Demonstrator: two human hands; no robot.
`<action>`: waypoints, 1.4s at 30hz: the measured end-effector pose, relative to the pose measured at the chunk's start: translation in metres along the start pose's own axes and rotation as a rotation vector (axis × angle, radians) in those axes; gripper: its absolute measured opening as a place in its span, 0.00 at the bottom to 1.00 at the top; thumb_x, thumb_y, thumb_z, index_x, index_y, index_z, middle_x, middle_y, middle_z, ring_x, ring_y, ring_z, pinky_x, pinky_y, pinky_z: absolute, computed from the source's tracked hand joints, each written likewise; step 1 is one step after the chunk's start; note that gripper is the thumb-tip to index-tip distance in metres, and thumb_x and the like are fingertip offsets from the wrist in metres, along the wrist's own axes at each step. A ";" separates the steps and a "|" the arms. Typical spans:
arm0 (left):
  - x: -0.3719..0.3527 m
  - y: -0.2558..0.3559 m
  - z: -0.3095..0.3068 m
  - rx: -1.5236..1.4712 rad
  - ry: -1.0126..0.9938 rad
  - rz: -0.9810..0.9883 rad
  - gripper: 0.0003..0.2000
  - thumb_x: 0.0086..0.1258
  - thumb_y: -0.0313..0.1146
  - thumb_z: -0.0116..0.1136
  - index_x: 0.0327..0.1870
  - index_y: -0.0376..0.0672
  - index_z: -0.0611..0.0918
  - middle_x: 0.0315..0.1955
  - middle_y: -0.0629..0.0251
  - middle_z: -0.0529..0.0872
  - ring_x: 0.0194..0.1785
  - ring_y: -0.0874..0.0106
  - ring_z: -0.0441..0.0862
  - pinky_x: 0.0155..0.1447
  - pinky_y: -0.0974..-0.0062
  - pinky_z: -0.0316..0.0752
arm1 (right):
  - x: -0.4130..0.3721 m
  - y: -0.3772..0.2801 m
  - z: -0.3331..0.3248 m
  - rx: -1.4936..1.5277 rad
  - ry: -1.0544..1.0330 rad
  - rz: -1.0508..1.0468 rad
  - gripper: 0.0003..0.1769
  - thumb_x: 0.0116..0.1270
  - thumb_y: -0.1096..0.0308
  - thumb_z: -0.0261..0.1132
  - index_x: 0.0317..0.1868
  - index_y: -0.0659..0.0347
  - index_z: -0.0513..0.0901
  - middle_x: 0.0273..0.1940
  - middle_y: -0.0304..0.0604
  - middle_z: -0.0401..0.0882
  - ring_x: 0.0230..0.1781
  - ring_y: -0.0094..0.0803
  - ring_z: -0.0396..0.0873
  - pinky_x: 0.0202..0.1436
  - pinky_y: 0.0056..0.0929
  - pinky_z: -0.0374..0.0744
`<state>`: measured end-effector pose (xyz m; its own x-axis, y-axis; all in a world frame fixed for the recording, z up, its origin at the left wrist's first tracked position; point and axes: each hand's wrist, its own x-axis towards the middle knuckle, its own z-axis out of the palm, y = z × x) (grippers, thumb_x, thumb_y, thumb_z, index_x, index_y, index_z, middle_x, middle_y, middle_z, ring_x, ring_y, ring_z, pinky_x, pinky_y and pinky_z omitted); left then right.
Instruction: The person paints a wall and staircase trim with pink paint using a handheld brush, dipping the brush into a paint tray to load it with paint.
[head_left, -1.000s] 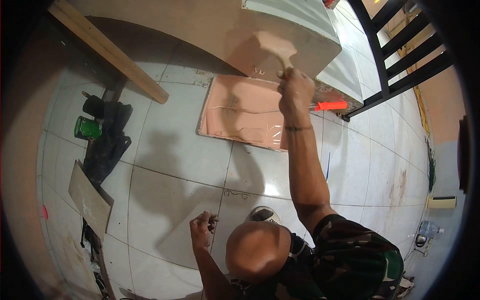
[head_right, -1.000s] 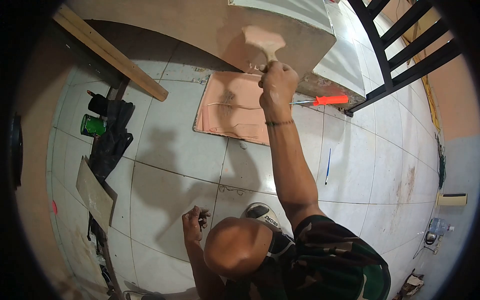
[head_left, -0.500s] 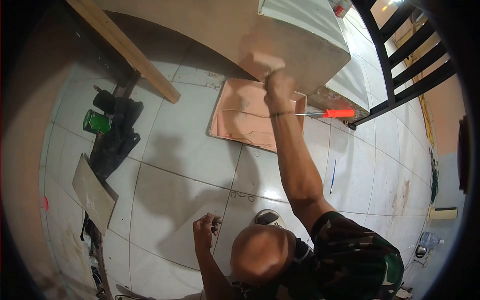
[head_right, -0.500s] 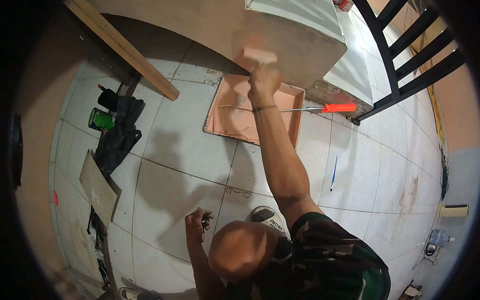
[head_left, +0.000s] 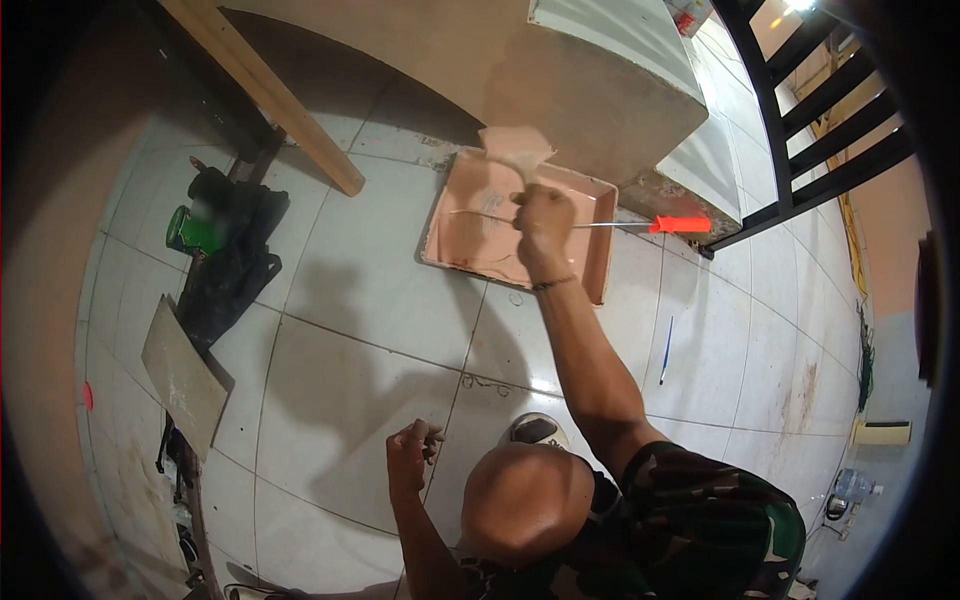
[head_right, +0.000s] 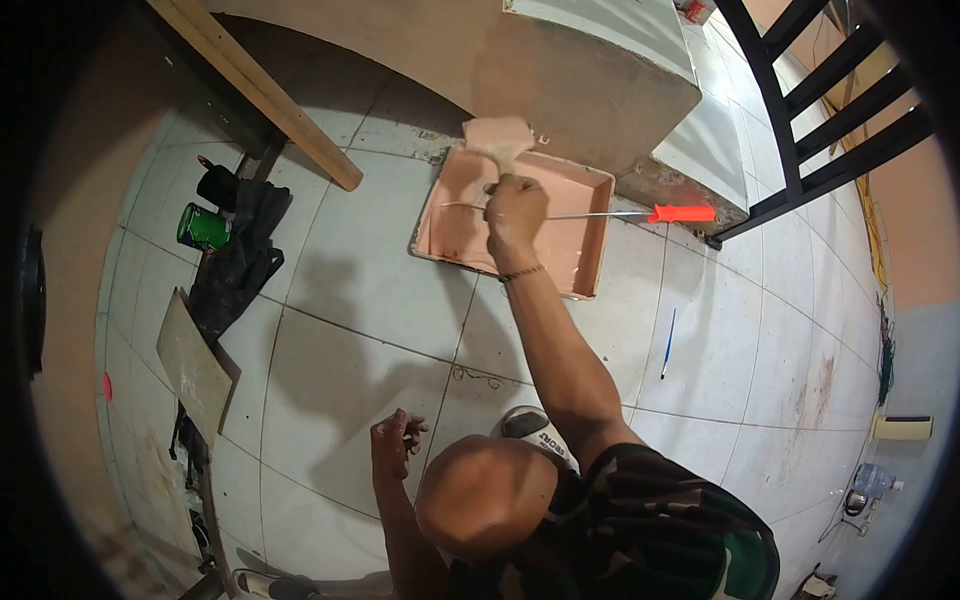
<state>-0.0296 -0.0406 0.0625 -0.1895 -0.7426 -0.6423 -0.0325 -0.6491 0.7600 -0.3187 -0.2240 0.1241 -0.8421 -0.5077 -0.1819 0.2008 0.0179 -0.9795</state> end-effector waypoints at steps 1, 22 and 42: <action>0.000 0.001 0.000 0.054 0.021 0.001 0.21 0.69 0.43 0.47 0.31 0.30 0.81 0.21 0.61 0.80 0.19 0.80 0.68 0.21 0.82 0.62 | 0.008 0.020 0.003 0.004 0.002 0.001 0.10 0.57 0.71 0.53 0.27 0.71 0.74 0.22 0.48 0.76 0.11 0.24 0.65 0.12 0.23 0.63; -0.004 -0.007 -0.014 0.025 0.062 -0.033 0.19 0.69 0.41 0.47 0.33 0.29 0.80 0.23 0.57 0.81 0.19 0.79 0.69 0.20 0.82 0.63 | 0.034 -0.070 0.037 0.296 -0.043 -0.070 0.08 0.57 0.73 0.52 0.28 0.72 0.73 0.22 0.48 0.75 0.11 0.24 0.64 0.12 0.23 0.60; 0.002 -0.006 0.005 -0.013 0.065 -0.033 0.21 0.66 0.45 0.52 0.31 0.29 0.80 0.22 0.59 0.80 0.19 0.79 0.69 0.20 0.82 0.62 | 0.014 -0.111 -0.042 0.181 -0.031 -0.248 0.11 0.58 0.70 0.53 0.25 0.70 0.74 0.19 0.43 0.73 0.10 0.21 0.63 0.12 0.22 0.60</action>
<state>-0.0349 -0.0376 0.0574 -0.1246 -0.7298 -0.6722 -0.0251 -0.6749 0.7374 -0.3738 -0.1966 0.2270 -0.8613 -0.5037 0.0659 0.0799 -0.2624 -0.9617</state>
